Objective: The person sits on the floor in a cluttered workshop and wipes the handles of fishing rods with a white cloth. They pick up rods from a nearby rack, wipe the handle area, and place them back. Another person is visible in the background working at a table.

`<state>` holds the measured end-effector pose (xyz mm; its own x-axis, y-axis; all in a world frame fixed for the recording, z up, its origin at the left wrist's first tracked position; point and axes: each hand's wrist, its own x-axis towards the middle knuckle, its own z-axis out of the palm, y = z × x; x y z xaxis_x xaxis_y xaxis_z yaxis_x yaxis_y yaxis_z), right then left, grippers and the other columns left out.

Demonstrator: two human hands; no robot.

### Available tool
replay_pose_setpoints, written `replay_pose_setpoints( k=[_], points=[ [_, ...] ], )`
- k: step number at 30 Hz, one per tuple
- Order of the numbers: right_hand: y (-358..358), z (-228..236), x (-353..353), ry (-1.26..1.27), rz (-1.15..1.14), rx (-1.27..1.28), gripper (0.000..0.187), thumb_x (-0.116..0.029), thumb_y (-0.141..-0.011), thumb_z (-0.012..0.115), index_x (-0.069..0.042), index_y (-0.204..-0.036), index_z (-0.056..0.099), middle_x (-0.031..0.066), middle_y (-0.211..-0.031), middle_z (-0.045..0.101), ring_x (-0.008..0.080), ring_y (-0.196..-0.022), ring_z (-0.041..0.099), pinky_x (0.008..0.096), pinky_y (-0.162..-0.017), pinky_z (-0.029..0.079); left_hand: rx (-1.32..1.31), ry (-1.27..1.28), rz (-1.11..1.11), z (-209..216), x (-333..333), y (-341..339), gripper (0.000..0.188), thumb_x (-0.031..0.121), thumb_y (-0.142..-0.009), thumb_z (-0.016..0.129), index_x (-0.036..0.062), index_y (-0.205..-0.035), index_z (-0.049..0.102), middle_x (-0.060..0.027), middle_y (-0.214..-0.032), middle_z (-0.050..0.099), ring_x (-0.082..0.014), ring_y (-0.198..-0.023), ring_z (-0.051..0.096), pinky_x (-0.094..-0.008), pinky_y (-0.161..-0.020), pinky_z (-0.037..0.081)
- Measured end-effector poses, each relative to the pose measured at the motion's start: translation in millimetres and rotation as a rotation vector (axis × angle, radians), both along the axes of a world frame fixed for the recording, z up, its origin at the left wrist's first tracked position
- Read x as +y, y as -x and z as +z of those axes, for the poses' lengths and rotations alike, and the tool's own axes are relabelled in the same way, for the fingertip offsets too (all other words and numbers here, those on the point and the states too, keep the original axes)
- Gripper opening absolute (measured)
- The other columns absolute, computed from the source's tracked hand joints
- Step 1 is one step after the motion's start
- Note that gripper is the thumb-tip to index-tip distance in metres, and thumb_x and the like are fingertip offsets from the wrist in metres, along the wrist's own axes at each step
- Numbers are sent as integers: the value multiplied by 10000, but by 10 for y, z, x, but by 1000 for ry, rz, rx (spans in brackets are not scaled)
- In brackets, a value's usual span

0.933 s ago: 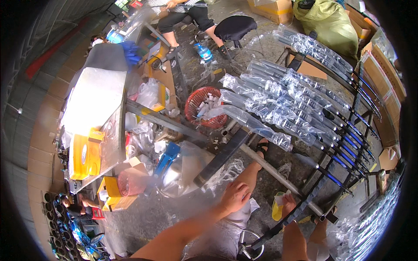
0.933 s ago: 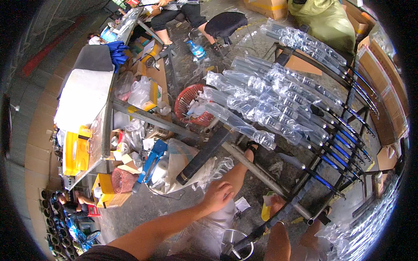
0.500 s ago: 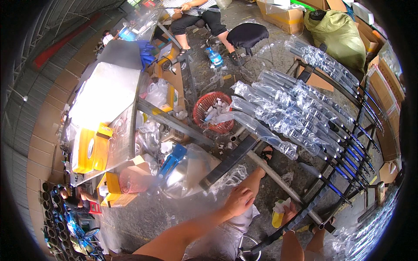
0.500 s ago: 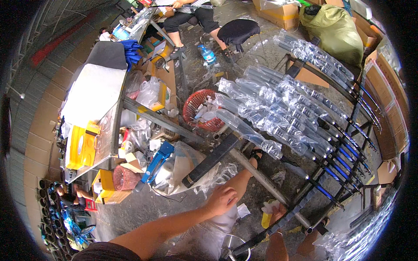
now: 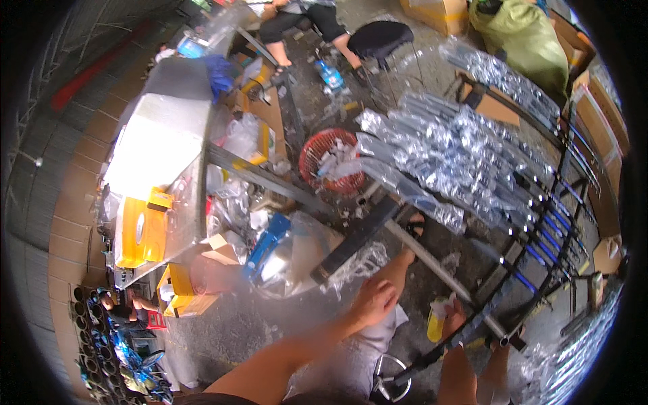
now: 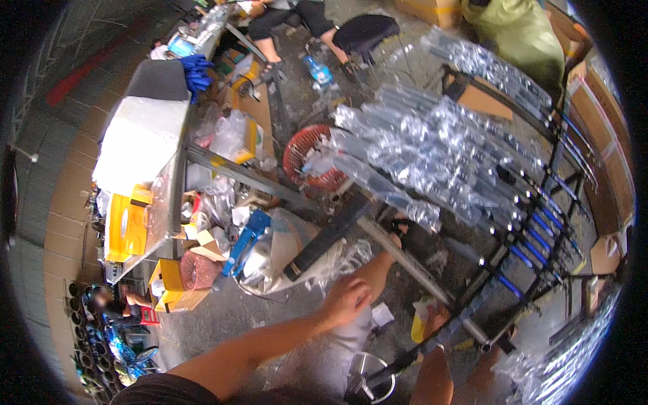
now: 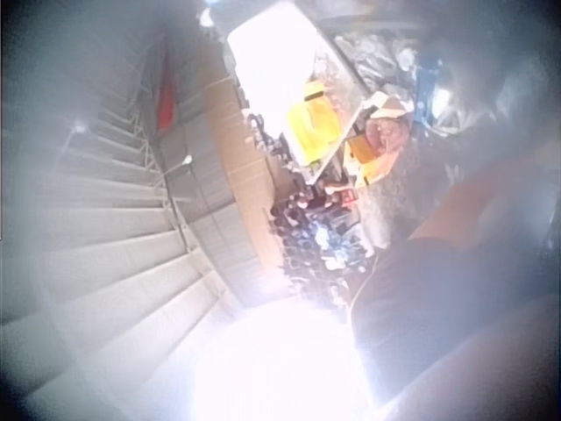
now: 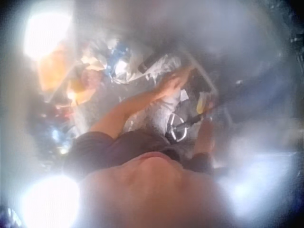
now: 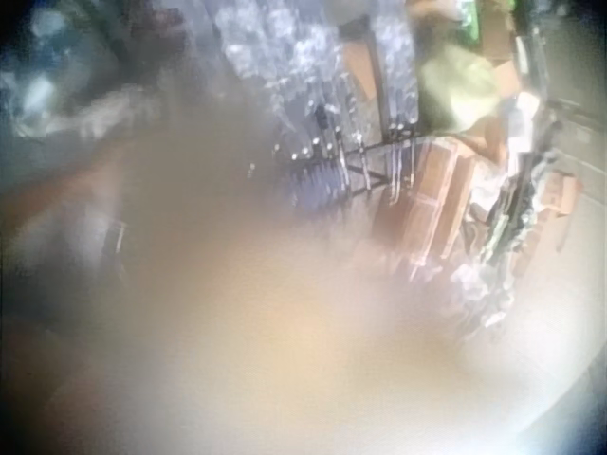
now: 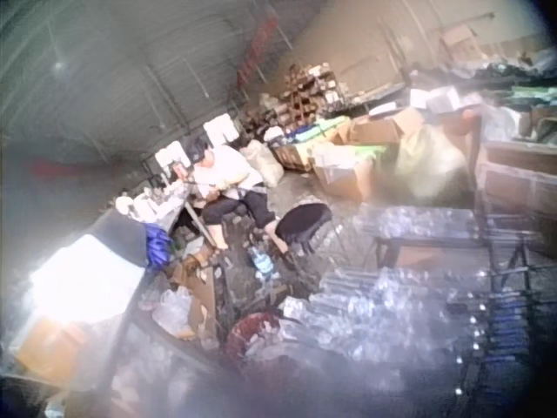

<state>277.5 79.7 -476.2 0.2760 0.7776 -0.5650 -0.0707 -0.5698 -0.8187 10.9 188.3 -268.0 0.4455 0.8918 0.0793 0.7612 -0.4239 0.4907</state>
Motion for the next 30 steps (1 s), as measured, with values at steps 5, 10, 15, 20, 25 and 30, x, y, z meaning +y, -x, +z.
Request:
replay_pose_setpoints(
  k=[5, 10, 15, 20, 25, 30],
  points=[
    [-110, -141, -101, 32, -103, 61, 432, -320, -903, 582, 20, -1169, 587, 156, -1098, 634, 300, -1029, 606, 422, -891, 477, -56, 132, 8, -286, 20, 70, 75, 92, -744, 632, 66, -736, 562, -124, -746, 574, -349, -737, 573, -456, -654, 456],
    [-399, 184, -105, 67, -383, 393, 423, -333, -901, 594, -2, -1163, 589, 131, -1095, 640, 286, -1020, 614, 422, -887, 492, -9, 75, 39, -84, -9, -56, 121, 140, -806, 640, 55, -892, 626, -102, -946, 621, -325, -887, 580, -425, -804, 452],
    [-513, 515, -2, -16, -467, 728, 414, -346, -899, 606, -24, -1157, 591, 106, -1092, 647, 271, -1011, 622, 422, -883, 507, 11, 52, 19, -28, 25, -70, 145, 153, -807, 648, 51, -909, 629, -94, -949, 621, -310, -914, 578, -421, -827, 438],
    [-218, 696, 33, -34, -443, 873, 312, -203, -941, 572, -25, -1197, 562, 105, -1122, 646, 251, -1020, 636, 403, -931, 504, -47, 33, 34, -84, -24, 8, 117, 162, -805, 650, 62, -864, 629, -86, -870, 614, -289, -851, 592, -421, -806, 428],
    [-17, 396, 3, -75, -298, 832, 364, -252, -979, 503, -35, -1270, 487, 85, -1211, 605, 238, -1118, 593, 422, -1001, 464, -74, 28, 40, -118, 8, 17, 95, 165, -807, 642, 74, -807, 614, -81, -821, 595, -283, -825, 589, -422, -782, 428],
    [-58, 330, -72, -116, -216, 638, 365, -206, -930, 605, -29, -1237, 519, 77, -1158, 619, 207, -1068, 604, 373, -956, 476, -97, 23, 61, -108, 12, 37, 117, 159, -804, 639, 71, -755, 580, -84, -788, 575, -292, -783, 578, -422, -754, 432]
  ],
)
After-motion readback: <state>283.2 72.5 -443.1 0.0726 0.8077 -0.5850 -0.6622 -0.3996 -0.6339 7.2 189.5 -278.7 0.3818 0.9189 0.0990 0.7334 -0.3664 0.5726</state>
